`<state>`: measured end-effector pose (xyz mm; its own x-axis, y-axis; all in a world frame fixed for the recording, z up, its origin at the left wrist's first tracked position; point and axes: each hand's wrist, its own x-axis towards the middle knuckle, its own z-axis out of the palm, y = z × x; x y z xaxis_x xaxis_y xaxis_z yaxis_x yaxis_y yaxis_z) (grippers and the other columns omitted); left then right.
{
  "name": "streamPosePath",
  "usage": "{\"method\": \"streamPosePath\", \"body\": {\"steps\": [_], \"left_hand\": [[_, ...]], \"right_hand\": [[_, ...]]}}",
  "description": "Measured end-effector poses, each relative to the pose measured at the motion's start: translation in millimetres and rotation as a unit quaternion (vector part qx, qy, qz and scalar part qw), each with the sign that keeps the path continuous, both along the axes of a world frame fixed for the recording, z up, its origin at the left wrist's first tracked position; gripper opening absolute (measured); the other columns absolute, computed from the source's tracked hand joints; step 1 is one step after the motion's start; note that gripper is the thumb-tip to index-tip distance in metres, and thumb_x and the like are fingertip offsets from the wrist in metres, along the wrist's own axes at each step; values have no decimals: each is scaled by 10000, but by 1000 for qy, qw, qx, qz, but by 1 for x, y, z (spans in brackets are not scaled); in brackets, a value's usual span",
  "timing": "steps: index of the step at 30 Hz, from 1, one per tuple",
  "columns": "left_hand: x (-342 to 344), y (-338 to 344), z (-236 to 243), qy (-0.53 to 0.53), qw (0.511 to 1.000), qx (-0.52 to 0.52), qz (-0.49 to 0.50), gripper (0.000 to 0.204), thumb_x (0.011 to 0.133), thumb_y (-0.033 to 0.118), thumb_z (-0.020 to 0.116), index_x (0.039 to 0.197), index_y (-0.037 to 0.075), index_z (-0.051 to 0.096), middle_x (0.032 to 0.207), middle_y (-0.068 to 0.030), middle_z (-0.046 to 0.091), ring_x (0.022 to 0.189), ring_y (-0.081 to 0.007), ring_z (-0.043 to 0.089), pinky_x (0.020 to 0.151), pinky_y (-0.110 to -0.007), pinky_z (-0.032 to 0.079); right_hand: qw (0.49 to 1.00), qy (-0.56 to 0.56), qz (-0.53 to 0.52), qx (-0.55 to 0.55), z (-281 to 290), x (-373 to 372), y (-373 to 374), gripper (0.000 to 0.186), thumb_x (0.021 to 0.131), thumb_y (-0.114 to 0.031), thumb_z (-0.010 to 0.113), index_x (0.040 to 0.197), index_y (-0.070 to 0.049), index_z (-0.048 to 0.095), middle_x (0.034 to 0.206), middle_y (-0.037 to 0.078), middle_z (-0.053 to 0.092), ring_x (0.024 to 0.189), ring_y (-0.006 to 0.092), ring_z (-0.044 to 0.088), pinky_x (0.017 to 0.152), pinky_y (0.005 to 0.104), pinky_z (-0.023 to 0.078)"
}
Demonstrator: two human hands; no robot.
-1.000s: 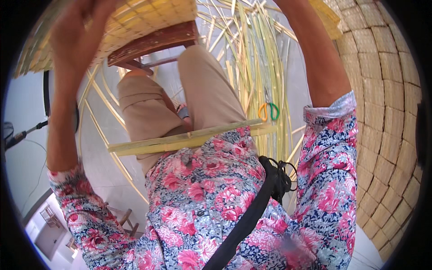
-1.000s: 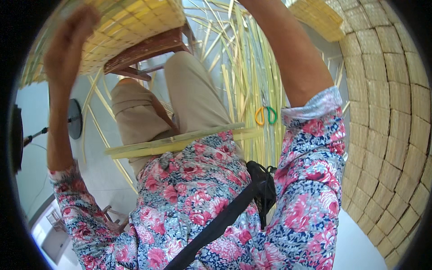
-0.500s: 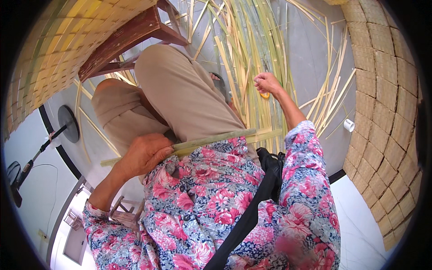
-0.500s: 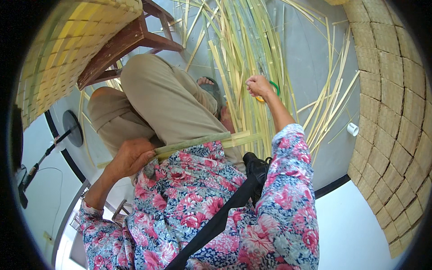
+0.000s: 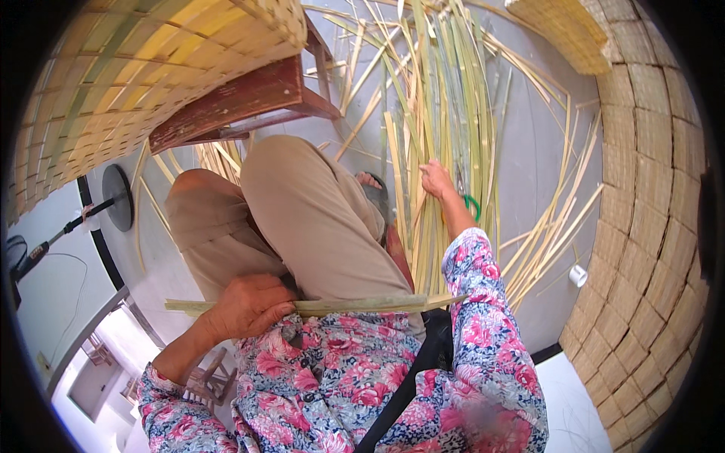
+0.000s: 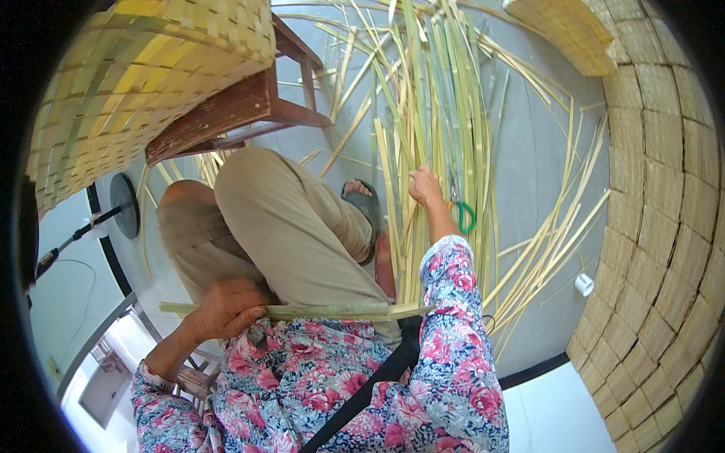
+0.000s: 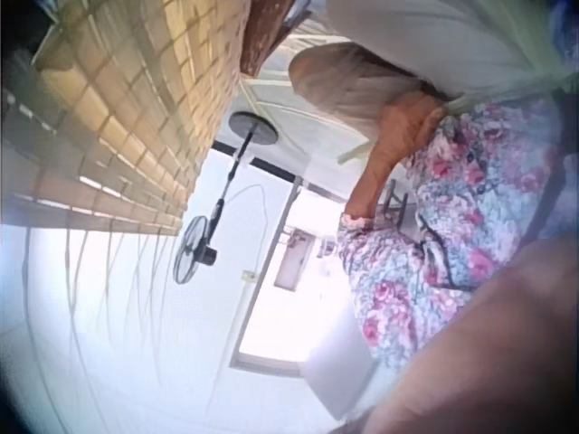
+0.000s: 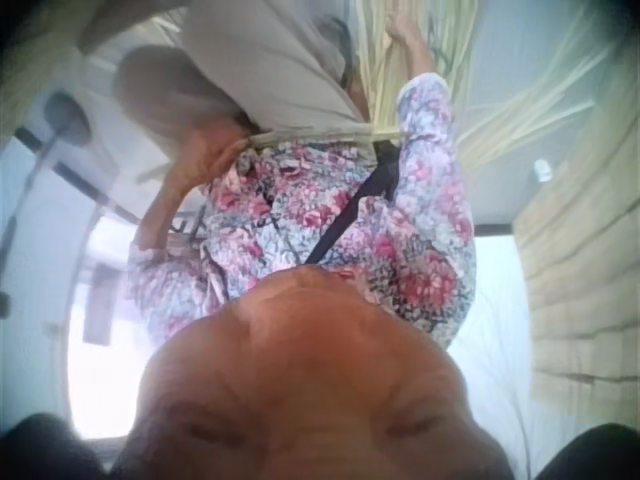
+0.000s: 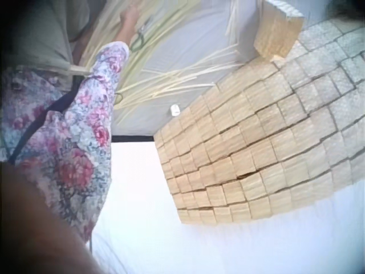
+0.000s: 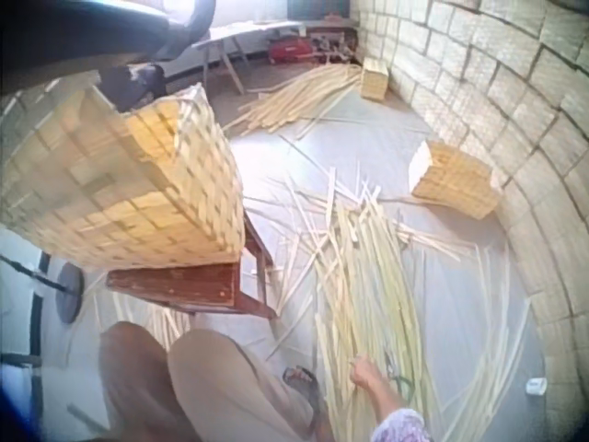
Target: The person weaves a basket by hand using thin strips of bamboo or reed. They interlace the strips through a pre-formed frame, pulling them tight and adjusting the weave pattern to build up the basket's walls.
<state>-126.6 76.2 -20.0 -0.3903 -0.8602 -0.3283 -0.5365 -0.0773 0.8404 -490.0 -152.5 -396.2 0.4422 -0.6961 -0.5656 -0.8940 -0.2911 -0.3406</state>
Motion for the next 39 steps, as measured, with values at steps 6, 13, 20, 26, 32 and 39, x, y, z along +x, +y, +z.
{"method": "streamPosePath", "body": {"steps": [6,13,20,26,32,39], "left_hand": [[0,5,-2,5,1000,9,14,137,935,200,646,903,68,666,766,-119,568,722,-339,595,636,-446,501],[2,-2,-4,25,999,19,25,141,927,192,660,940,54,683,793,-130,597,729,-349,606,644,-439,508],[1,-12,4,28,999,38,21,161,945,178,619,947,27,674,863,-158,640,778,-381,611,696,-443,507],[3,2,-1,-14,1000,7,-17,167,956,217,620,933,61,675,846,-138,628,791,-345,621,700,-441,514],[3,14,-22,55,997,-46,1,242,1012,260,558,1001,48,675,892,-161,644,849,-376,628,736,-470,506],[13,3,-15,15,978,-185,91,272,1006,294,561,1040,51,678,980,-160,662,958,-369,628,859,-462,496]], "right_hand": [[1000,-9,17,2,-3,7,-2,373,845,-142,535,1163,-61,713,1096,222,671,1079,386,622,921,478,498],[981,-114,-105,-114,-3,13,9,120,819,-135,630,818,-20,665,844,182,700,767,321,687,719,404,547],[928,-220,-297,-47,20,14,10,108,834,-117,654,876,-23,687,750,93,666,706,227,644,685,363,525],[925,-210,-248,196,115,-25,3,171,938,-206,669,907,-42,634,695,32,575,631,150,557,574,318,461],[862,-352,-329,158,209,-107,34,208,989,-207,605,1067,-19,646,851,70,696,774,143,668,666,270,530],[758,-594,-271,4,331,1,-30,176,1014,-144,563,1173,-68,553,855,48,681,831,164,670,742,290,538]]}}
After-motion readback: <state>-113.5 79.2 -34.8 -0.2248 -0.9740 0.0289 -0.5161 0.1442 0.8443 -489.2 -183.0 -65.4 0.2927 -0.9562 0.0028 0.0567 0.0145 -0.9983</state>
